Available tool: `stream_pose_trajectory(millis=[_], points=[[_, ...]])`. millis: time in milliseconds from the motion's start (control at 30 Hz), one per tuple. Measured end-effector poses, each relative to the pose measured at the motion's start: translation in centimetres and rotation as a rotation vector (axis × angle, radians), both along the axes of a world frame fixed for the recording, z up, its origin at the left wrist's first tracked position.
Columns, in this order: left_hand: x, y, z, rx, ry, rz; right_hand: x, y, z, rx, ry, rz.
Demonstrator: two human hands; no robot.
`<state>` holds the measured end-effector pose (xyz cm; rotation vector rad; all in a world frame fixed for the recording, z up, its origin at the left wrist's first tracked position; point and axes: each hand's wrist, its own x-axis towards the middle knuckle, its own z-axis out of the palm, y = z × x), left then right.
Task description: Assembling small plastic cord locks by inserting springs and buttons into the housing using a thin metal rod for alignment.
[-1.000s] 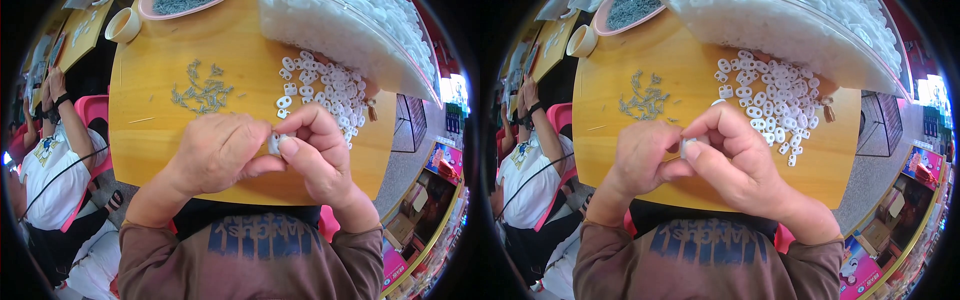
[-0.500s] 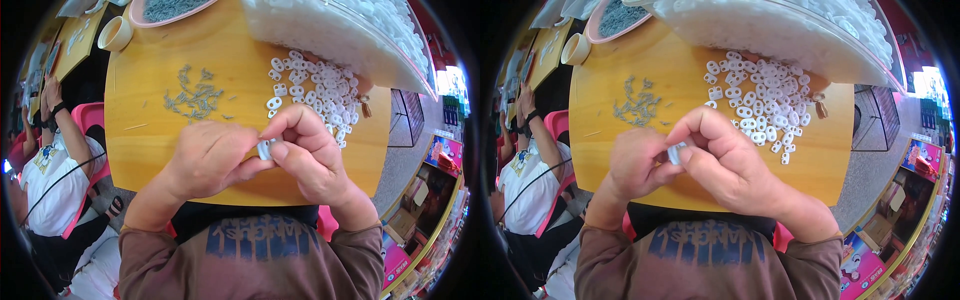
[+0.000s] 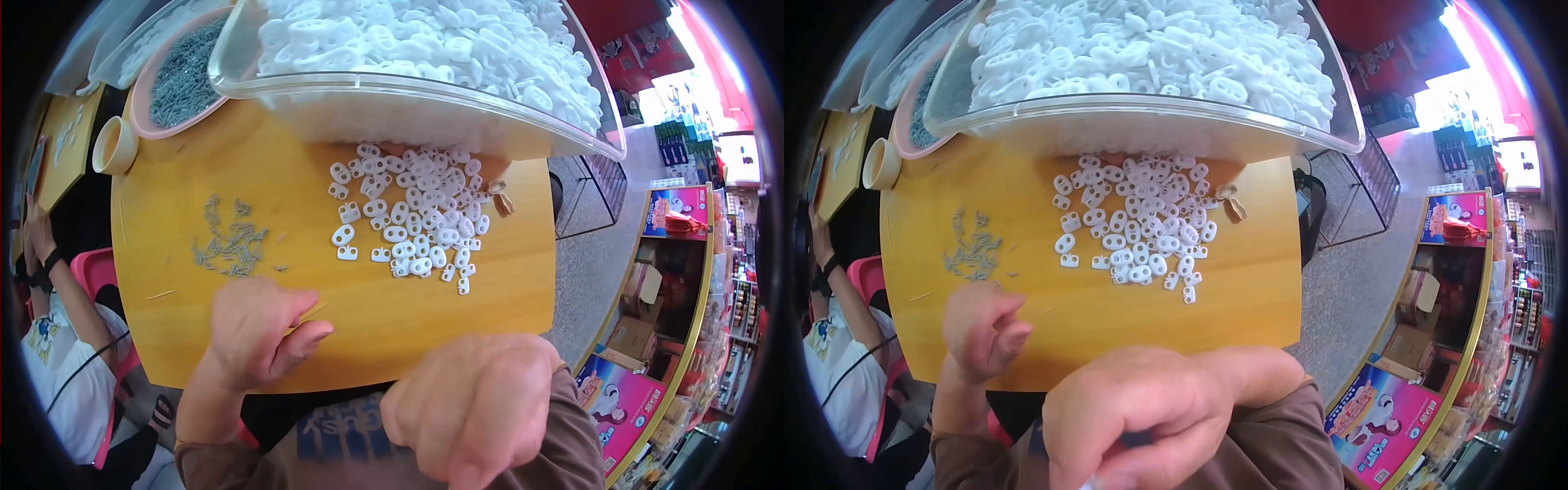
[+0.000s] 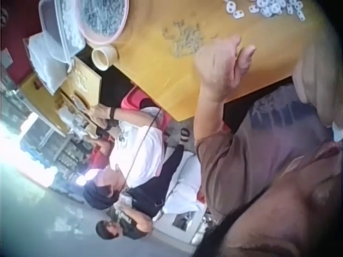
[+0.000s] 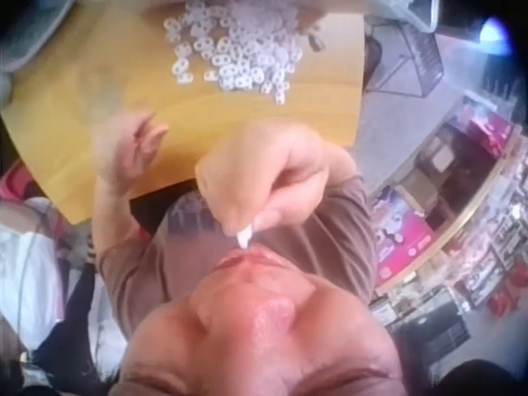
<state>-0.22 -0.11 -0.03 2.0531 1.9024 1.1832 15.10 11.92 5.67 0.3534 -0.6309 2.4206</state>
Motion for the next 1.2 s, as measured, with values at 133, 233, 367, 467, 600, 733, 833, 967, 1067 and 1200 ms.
stream_pose_trajectory(millis=[133, 233, 367, 467, 600, 733, 833, 967, 1067, 1200], points=[[0.4, 0.3, -0.2, 0.062, -0.026, 0.016, -0.1, 1.8, -0.5, 0.357, 0.108, 0.237], [0.5, 0.7, -0.1, 0.045, 0.007, -0.009, -0.5, 2.5, -0.3, 0.406, 0.176, 0.332], [0.6, 0.6, -0.2, 0.044, 0.005, -0.003, -0.7, 2.7, 0.2, 0.515, 0.168, 0.294], [0.5, 0.5, 0.1, 0.01, 0.007, -0.019, 0.0, 2.5, 0.3, 0.519, 0.102, 0.329], [0.7, 0.9, -0.1, 0.044, -0.012, -0.022, 0.1, -1.6, -1.9, 0.053, 0.352, -0.275], [0.6, 0.9, -0.3, 0.062, -0.017, -0.017, -1.0, 3.4, 0.8, 0.573, 0.302, 0.401], [0.6, 1.0, -0.5, 0.07, -0.018, -0.029, -0.9, 3.3, 0.9, 0.577, 0.259, 0.315], [0.7, 1.1, -0.4, 0.04, -0.025, -0.033, -0.7, 3.4, 0.8, 0.549, 0.24, 0.311], [0.9, 1.0, -0.5, 0.024, -0.025, -0.033, -0.3, 3.2, 0.5, 0.572, 0.231, 0.266], [1.2, 1.1, -0.6, 0.03, -0.01, -0.021, 0.3, 3.1, 0.4, 0.568, 0.225, 0.243]])
